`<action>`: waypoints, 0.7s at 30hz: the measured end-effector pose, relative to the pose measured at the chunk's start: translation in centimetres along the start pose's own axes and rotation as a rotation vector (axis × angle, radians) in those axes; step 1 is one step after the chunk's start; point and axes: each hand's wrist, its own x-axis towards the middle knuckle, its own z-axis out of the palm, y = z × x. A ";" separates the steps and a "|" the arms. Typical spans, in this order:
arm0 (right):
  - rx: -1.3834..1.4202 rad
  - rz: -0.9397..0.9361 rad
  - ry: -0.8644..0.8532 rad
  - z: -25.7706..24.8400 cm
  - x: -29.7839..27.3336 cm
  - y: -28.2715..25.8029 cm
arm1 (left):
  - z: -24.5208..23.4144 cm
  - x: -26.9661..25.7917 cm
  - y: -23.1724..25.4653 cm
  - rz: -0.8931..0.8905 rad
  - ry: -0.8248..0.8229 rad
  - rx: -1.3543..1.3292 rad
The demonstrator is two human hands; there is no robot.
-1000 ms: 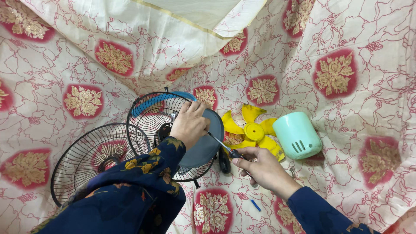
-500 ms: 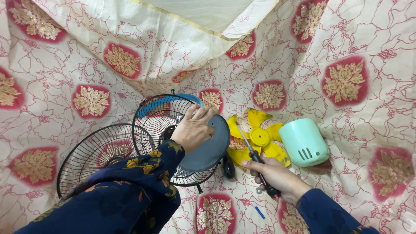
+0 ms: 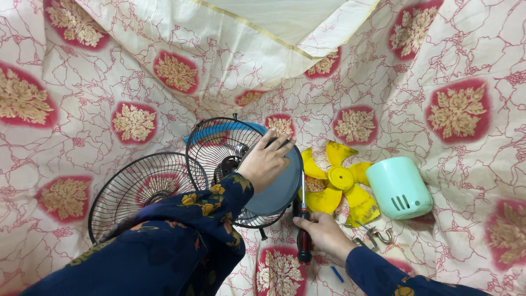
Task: The person uses a screwdriver to remove screws from the rear housing of a blue electric fan. They detach the rear cover and set it aside, exposing the fan motor and internal components.
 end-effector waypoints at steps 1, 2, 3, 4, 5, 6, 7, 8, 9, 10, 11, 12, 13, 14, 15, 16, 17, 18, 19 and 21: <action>-0.089 -0.031 0.044 0.2 0.1 0.0 | 0.0 0.0 -0.3 0.016 -0.009 -0.037; -0.179 -0.062 0.087 0.3 0.1 0.0 | 0.0 -0.1 -0.6 0.032 -0.018 -0.074; -0.270 -0.097 0.129 0.4 0.2 -0.1 | -0.1 -0.2 -1.0 0.045 -0.025 -0.109; -0.298 -0.128 0.137 0.5 0.2 -0.1 | -0.3 -0.2 -1.6 0.060 -0.037 -0.122; -0.327 -0.158 0.146 0.4 0.1 -0.1 | -0.4 -0.2 -2.1 0.074 -0.046 -0.136; -0.357 -0.189 0.155 0.4 0.2 -0.1 | -0.5 -0.2 -2.4 0.088 -0.056 -0.151; -0.405 -0.178 0.155 0.3 0.4 -0.1 | -0.7 -0.3 -2.6 0.087 -0.047 -0.155; -0.452 -0.167 0.155 0.1 0.6 -0.2 | -0.8 -0.3 -2.8 0.086 -0.039 -0.159; -0.501 -0.156 0.154 0.0 0.8 -0.2 | -0.9 -0.4 -2.8 0.084 -0.031 -0.162; -0.590 -0.225 0.181 -0.2 1.2 -0.3 | -0.9 -0.6 -2.8 0.075 -0.021 -0.164; -0.679 -0.292 0.208 -0.5 1.4 -0.4 | -0.9 -0.9 -2.4 0.067 -0.011 -0.167; -0.767 -0.361 0.234 -0.6 1.6 -0.5 | -0.8 -1.1 -2.1 0.059 -0.001 -0.171; -0.764 -0.341 0.226 -0.6 1.7 -0.6 | -0.7 -1.3 -1.8 0.051 0.000 -0.162; -0.761 -0.321 0.217 -0.5 1.7 -0.8 | -0.7 -1.5 -1.6 0.044 0.001 -0.154; -0.758 -0.298 0.207 -0.4 1.5 -0.9 | -0.6 -1.7 -1.3 0.037 0.000 -0.148; -0.783 -0.302 0.222 -0.3 1.3 -1.1 | -0.4 -1.8 -1.1 0.036 0.004 -0.134; -0.808 -0.305 0.237 -0.4 1.0 -1.6 | -0.3 -1.9 -0.9 0.035 0.006 -0.121; -0.833 -0.307 0.252 -0.3 0.9 -2.4 | -0.2 -2.0 -0.7 0.034 0.009 -0.108; -0.793 -0.414 0.294 -0.1 1.0 -3.3 | -0.1 -2.1 -0.5 0.029 0.013 -0.118; -0.702 -0.627 0.382 0.2 1.3 -5.1 | 0.1 -2.1 -0.2 0.024 0.022 -0.136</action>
